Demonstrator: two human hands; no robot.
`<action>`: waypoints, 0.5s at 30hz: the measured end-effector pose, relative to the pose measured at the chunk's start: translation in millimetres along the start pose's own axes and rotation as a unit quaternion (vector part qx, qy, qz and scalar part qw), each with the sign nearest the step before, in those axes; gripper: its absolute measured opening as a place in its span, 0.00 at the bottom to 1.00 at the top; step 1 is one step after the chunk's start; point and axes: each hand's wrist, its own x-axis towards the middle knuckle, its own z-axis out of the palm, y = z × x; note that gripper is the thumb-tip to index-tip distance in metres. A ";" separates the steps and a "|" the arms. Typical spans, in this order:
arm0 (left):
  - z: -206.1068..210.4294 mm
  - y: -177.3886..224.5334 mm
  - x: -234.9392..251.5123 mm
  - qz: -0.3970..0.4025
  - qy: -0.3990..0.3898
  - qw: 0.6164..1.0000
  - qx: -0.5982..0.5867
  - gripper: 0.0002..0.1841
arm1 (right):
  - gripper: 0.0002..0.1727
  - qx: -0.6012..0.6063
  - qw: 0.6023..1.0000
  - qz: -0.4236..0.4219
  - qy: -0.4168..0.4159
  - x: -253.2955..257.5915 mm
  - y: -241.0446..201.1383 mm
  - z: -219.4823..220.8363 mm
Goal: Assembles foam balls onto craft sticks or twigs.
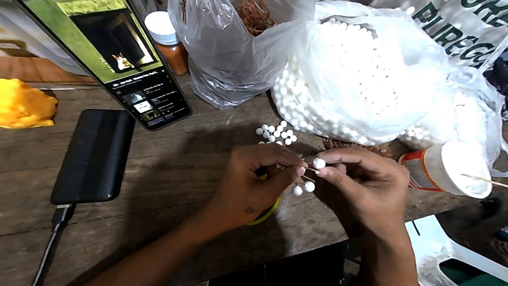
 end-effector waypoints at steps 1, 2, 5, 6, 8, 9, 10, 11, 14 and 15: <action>0.4 -0.8 -0.1 0.002 -0.003 1.000 -0.003 0.06 | 0.07 0.001 1.000 0.003 -0.004 0.3 -0.6 -1.0; 0.7 -1.3 -0.3 0.003 -0.007 1.000 -0.005 0.06 | 0.08 0.004 1.000 0.006 -0.008 0.4 -1.1 -1.7; 1.9 -1.8 -1.0 0.004 -0.009 1.000 -0.010 0.07 | 0.07 0.018 1.000 0.010 -0.012 -0.5 -0.8 -2.4; 2.1 -1.9 -1.2 0.005 -0.008 1.000 -0.006 0.07 | 0.06 0.020 1.000 0.008 -0.015 -0.9 -0.3 -2.5; 2.3 -2.1 -1.4 0.008 -0.009 1.000 -0.004 0.07 | 0.06 0.017 1.000 0.000 -0.020 -1.3 0.2 -2.9; 2.3 -2.0 -1.6 0.008 -0.011 1.000 -0.007 0.07 | 0.06 0.014 1.000 -0.003 -0.021 -1.4 0.5 -2.9; 2.4 -1.8 -1.7 0.008 -0.014 1.000 -0.010 0.07 | 0.06 0.013 1.000 -0.006 -0.021 -1.4 0.7 -2.7; 2.8 -1.7 -1.6 0.007 -0.015 1.000 -0.015 0.07 | 0.06 0.013 1.000 -0.008 -0.020 -1.4 1.1 -2.3; 4.2 -1.8 -1.1 0.007 -0.014 1.000 -0.020 0.07 | 0.06 0.020 0.999 -0.009 -0.026 -0.9 0.9 -1.2; 4.4 -1.9 -0.9 0.006 -0.012 1.000 -0.021 0.07 | 0.07 0.021 0.999 -0.006 -0.033 -0.8 0.7 -1.6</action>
